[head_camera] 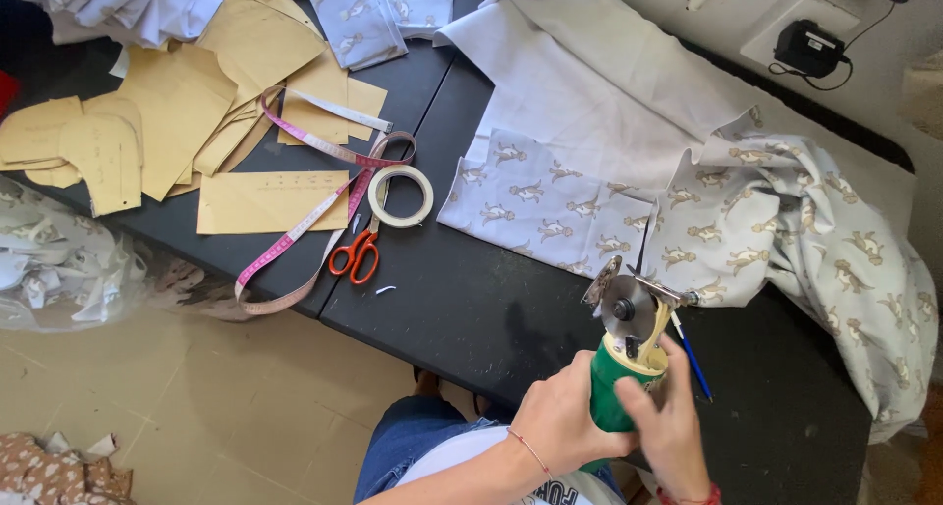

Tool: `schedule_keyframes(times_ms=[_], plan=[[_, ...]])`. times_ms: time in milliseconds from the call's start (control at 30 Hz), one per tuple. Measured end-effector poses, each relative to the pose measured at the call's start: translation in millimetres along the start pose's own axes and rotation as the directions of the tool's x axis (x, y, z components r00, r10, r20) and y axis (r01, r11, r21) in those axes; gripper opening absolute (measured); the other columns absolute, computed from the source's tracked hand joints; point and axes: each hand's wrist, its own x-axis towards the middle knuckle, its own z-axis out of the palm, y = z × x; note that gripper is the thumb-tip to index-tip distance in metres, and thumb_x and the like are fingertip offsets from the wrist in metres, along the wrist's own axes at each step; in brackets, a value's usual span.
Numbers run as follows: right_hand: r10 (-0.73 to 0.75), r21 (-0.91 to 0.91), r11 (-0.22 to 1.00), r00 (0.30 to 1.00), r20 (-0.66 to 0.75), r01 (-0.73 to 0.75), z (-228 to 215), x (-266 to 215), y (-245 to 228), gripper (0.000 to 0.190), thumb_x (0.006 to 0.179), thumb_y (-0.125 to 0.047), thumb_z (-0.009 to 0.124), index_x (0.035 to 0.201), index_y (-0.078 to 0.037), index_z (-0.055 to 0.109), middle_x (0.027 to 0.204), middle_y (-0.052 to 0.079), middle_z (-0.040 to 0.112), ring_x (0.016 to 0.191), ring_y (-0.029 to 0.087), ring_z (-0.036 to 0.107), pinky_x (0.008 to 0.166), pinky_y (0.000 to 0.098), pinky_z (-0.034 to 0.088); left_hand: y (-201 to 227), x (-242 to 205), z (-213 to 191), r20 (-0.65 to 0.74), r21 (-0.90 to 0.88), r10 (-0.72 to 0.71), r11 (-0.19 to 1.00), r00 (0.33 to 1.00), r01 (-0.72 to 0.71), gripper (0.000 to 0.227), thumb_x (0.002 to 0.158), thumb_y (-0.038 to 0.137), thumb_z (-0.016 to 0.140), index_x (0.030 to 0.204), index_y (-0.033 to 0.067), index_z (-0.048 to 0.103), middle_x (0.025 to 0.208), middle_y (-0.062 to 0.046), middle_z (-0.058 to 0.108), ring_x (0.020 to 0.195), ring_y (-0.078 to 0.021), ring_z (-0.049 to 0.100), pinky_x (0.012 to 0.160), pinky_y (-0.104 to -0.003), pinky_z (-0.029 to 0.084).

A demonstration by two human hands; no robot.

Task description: The person uses a rotary cutter to cut patterned fabric on a black table. They place a paper pattern on the fabric, trace its outline with a pen, and then cut along the marked lines. The person repeats this process for multiple pieces, handling the fabric, patterns, and cutting tool throughout.

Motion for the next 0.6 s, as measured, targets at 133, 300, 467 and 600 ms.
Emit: schedule_keyframes(times_ms=[133,300,467,600], plan=[[-0.391,0.44,0.819,0.92,-0.043,0.369,-19.2,7.7,-23.2,0.067,0.071,-0.036,0.04,0.124,0.001,0.026,0.137,0.016,0.028,0.13,0.022,0.026,0.103,0.0359,0.025,-1.2,0.8,1.6,-0.022,0.084,-0.066,0.994,0.998,0.067,0.059,0.053,0.043,0.059,0.097,0.0082,0.038,0.086,-0.01,0.056,0.077,-0.0361,0.053,0.061,-0.041,0.039],[-0.541,0.383,0.759,0.837,-0.081,0.528,-31.4,15.6,-27.6,0.064,0.083,-0.051,0.035,0.122,0.0,0.035,0.137,0.015,0.031,0.131,0.02,0.027,0.108,0.0385,0.025,1.6,1.0,1.8,-0.016,0.093,-0.08,0.992,0.997,0.081,0.06,0.053,0.044,0.059,0.098,0.0096,0.039,0.084,-0.008,0.057,0.077,-0.0332,0.055,0.062,-0.039,0.041],[-0.561,0.348,0.736,0.811,-0.167,0.581,-22.7,18.9,-26.5,0.056,0.09,-0.039,0.03,0.107,0.013,0.044,0.121,0.024,0.044,0.12,0.029,0.042,0.105,0.0351,0.035,2.0,2.5,1.9,0.013,0.112,-0.074,0.991,0.997,0.072,0.061,0.053,0.045,0.059,0.097,0.0095,0.038,0.082,-0.009,0.056,0.075,-0.0344,0.054,0.06,-0.039,0.039],[-0.551,0.33,0.748,0.816,-0.176,0.576,-22.9,17.2,-29.1,0.056,0.09,-0.039,0.03,0.106,0.013,0.045,0.119,0.024,0.046,0.118,0.03,0.044,0.104,0.0344,0.037,1.2,5.6,2.0,0.034,0.099,-0.074,0.993,0.997,0.071,0.057,0.052,0.042,0.058,0.092,0.009,0.036,0.079,-0.009,0.057,0.071,-0.0352,0.054,0.059,-0.038,0.04]])
